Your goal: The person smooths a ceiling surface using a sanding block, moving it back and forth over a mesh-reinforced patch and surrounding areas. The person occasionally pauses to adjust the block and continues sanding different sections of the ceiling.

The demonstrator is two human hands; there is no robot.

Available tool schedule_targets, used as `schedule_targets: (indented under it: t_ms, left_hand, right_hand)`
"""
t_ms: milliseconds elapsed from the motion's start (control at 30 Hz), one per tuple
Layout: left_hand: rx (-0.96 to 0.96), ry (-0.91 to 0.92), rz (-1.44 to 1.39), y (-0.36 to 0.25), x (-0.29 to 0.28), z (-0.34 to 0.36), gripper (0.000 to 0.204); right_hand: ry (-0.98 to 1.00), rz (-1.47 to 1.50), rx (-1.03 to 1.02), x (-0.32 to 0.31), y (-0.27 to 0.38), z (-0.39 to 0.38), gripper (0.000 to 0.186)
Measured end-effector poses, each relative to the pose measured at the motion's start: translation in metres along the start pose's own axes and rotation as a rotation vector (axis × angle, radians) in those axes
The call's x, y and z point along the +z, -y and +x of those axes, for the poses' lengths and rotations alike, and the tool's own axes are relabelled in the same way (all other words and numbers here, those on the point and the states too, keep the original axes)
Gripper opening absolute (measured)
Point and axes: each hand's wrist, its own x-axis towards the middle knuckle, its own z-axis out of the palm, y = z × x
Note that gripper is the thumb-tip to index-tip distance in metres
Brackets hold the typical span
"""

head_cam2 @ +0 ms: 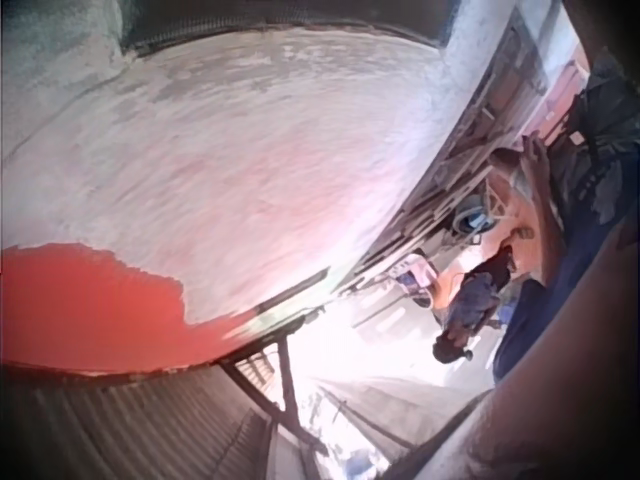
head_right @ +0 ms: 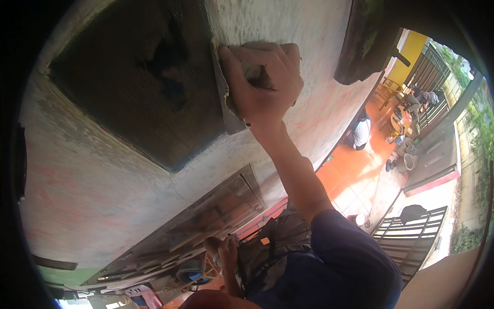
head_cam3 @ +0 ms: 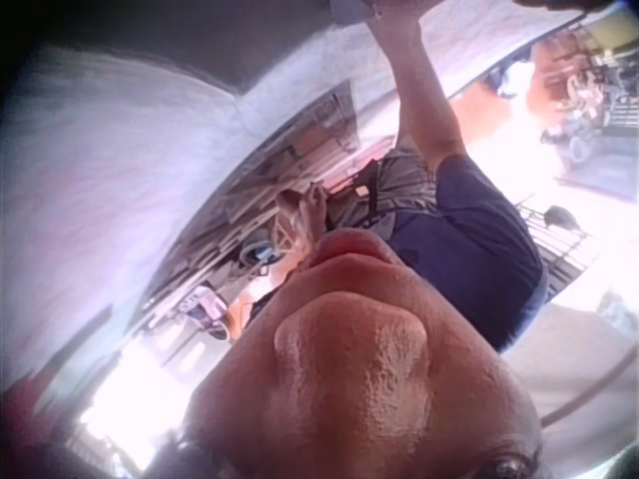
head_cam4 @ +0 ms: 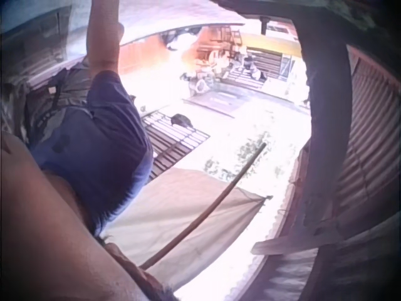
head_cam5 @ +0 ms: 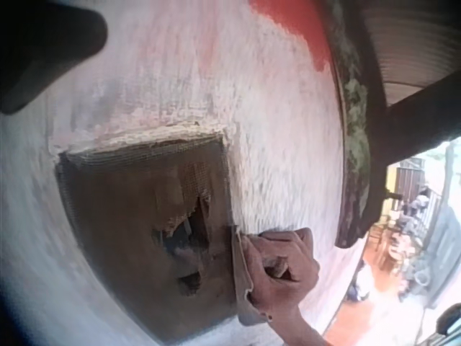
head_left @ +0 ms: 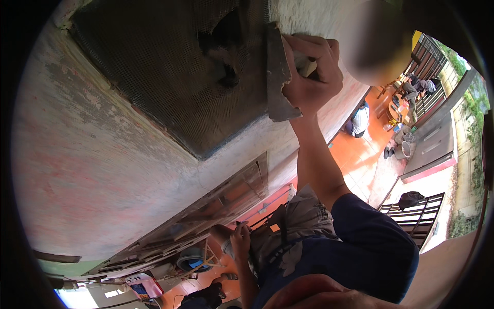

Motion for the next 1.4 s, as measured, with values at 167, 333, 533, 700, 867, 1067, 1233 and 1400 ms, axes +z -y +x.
schedule_targets:
  t_ms: [167, 333, 533, 700, 867, 1067, 1233, 1400]
  left_hand:
    - [0.017, -0.006, 0.034, 0.002, 0.007, 0.003, 0.021]
    - [0.023, 0.023, 0.007, 0.006, 0.013, 0.003, 0.021]
    - [0.078, -0.021, 0.029, 0.01, 0.009, 0.001, 0.02]
    - [0.042, -0.003, 0.023, 0.012, 0.006, 0.001, 0.02]
    - [0.066, -0.029, 0.042, 0.016, 0.012, -0.004, 0.02]
    - [0.011, -0.027, 0.004, 0.022, 0.018, -0.014, 0.02]
    - [-0.016, -0.008, -0.008, 0.03, 0.015, -0.017, 0.02]
    - [0.011, -0.024, -0.036, 0.033, 0.016, -0.015, 0.021]
  right_hand:
    - [0.019, -0.036, 0.033, 0.012, 0.005, 0.032, 0.018]
    - [0.029, -0.06, 0.074, -0.004, 0.024, 0.008, 0.02]
    - [-0.048, 0.0, -0.01, 0.016, 0.01, 0.035, 0.02]
    - [-0.076, 0.031, -0.067, 0.042, 0.002, 0.088, 0.013]
    - [-0.044, 0.055, 0.186, 0.009, 0.009, 0.041, 0.017]
    - [-0.023, 0.153, 0.291, -0.017, -0.004, -0.014, 0.019]
    - [-0.057, 0.107, 0.074, 0.024, -0.006, 0.071, 0.024]
    - [-0.049, 0.113, -0.044, 0.04, 0.008, 0.134, 0.029]
